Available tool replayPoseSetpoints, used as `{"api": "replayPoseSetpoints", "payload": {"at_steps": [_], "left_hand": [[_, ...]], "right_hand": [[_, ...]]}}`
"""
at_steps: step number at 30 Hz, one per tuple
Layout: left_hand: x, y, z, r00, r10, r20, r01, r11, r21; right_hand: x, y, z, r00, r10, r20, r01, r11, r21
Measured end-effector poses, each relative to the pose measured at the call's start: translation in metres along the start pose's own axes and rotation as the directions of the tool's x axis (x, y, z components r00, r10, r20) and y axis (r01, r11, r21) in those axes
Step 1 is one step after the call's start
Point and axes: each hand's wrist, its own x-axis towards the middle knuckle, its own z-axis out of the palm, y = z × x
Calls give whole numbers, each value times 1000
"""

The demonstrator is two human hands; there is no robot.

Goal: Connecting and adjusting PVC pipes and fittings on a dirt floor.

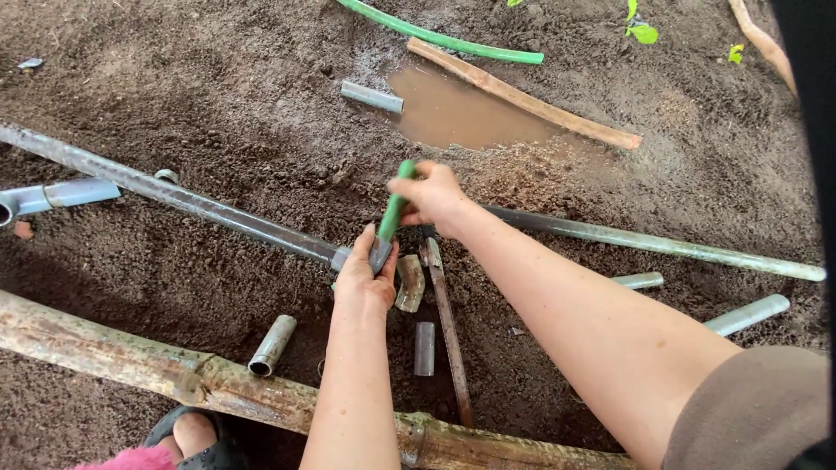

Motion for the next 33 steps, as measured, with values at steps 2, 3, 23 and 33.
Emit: {"api": "replayPoseSetpoints", "payload": {"at_steps": [2, 3, 23, 33], "left_hand": [[1, -1, 8, 1000, 10, 23, -11, 1000, 22], [0, -1, 7, 1000, 10, 25, -11, 1000, 25], [-18, -5, 3, 999, 21, 31, -23, 998, 65], [-30, -11, 14, 925, 371, -83, -354, 920, 166]], "right_hand": [[-11, 4, 10, 999, 3, 48, -2, 1000, -7], [-6, 12, 8, 999, 1, 45, -1, 1000, -5], [-26, -5, -51, 934, -179, -309, 154, 983, -102], [-139, 24, -139, 841, -308, -446, -332, 357, -873]]}}
